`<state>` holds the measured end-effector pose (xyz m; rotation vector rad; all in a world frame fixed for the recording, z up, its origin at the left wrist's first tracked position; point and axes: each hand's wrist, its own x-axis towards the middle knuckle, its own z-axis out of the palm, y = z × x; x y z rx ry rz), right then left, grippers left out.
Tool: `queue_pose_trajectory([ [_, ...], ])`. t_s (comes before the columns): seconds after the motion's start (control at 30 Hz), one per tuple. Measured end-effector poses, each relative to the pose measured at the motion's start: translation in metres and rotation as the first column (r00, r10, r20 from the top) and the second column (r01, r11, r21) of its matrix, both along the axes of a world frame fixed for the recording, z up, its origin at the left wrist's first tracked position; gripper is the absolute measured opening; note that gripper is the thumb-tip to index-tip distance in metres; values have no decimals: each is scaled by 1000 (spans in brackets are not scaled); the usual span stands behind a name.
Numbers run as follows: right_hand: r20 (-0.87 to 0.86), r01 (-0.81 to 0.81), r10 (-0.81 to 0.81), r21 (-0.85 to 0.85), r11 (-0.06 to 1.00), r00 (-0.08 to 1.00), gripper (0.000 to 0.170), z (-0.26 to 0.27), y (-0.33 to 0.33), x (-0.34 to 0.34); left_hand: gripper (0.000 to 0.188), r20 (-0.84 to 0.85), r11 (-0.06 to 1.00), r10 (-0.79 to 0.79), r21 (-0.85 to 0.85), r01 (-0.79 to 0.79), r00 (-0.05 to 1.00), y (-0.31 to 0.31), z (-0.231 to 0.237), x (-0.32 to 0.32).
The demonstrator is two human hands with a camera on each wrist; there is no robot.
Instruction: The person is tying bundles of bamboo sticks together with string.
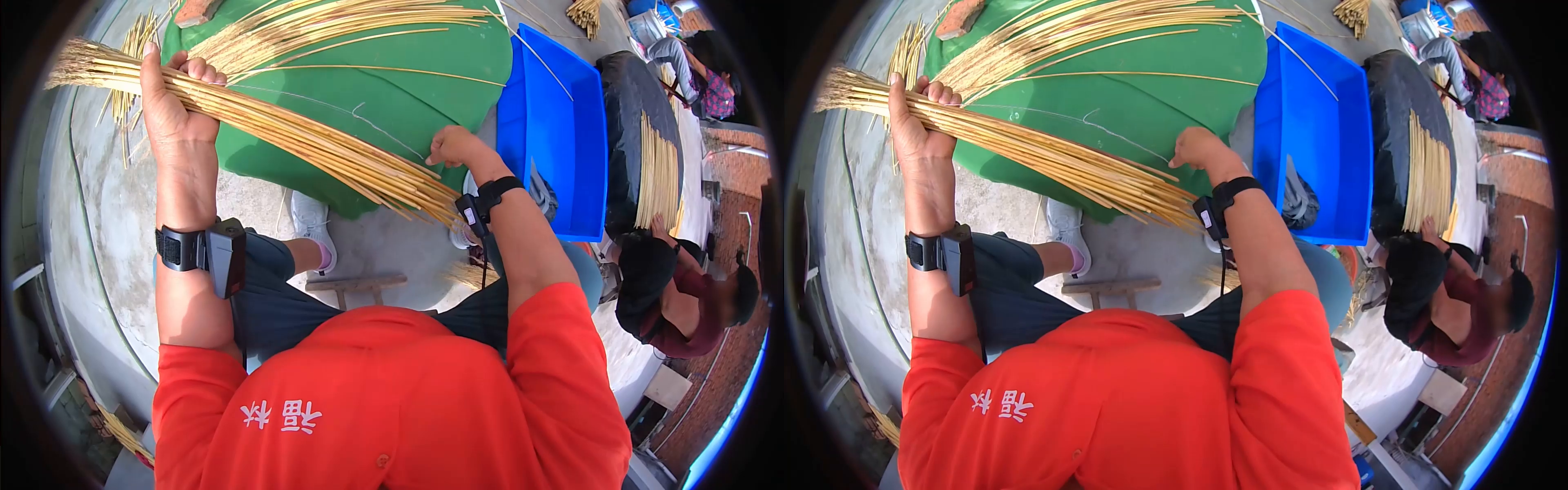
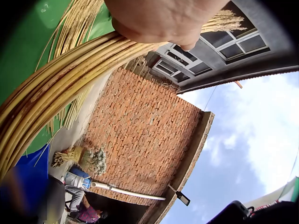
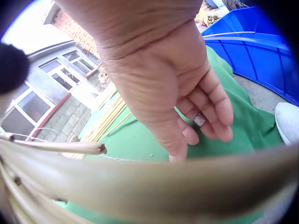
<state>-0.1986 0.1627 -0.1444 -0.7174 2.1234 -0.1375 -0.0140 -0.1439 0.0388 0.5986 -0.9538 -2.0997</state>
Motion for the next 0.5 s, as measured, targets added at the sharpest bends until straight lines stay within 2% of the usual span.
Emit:
queue_pose_trajectory([
  [0.03,-74,-73,76,38,997,994,32,2,-2,5,42,0,1000,12,-2,-12,1000,0,0,0],
  [0.07,-72,-76,78,38,996,994,32,2,-2,12,42,2,1000,15,-2,-15,1000,2,2,0],
  [0.1,-272,-175,133,-136,975,953,31,2,-2,22,42,0,1000,-2,2,2,1000,3,4,0],
  [0.13,-467,-301,144,-281,911,873,30,3,-4,30,42,-3,1000,-17,6,18,1000,4,5,0],
  [0.17,-468,-306,148,-283,909,871,30,2,-6,36,42,5,1000,-14,6,14,1000,7,6,-1],
  [0.27,-465,-362,190,-314,878,865,32,-4,-15,48,43,29,999,33,7,-33,999,11,9,-3],
  [0.33,-432,-296,119,-369,881,894,25,-14,-20,49,44,23,999,48,-1,-48,999,12,11,-4],
  [0.37,-465,-354,155,-378,855,872,18,-8,-21,51,44,20,999,43,4,-43,999,10,12,-3],
  [0.4,-467,-360,160,-378,853,869,18,-2,-23,49,44,19,999,37,10,-38,999,9,12,-3],
  [0.43,-244,-170,78,-385,907,967,16,4,-25,44,44,4,1000,26,13,-27,1000,9,13,-2],
  [0.47,-10,21,-26,-341,940,1000,14,14,-26,41,44,3,999,32,17,-32,999,9,14,-2],
  [0.5,-11,15,-20,-335,942,1000,14,20,-28,35,44,2,999,37,14,-37,999,9,15,-2],
])
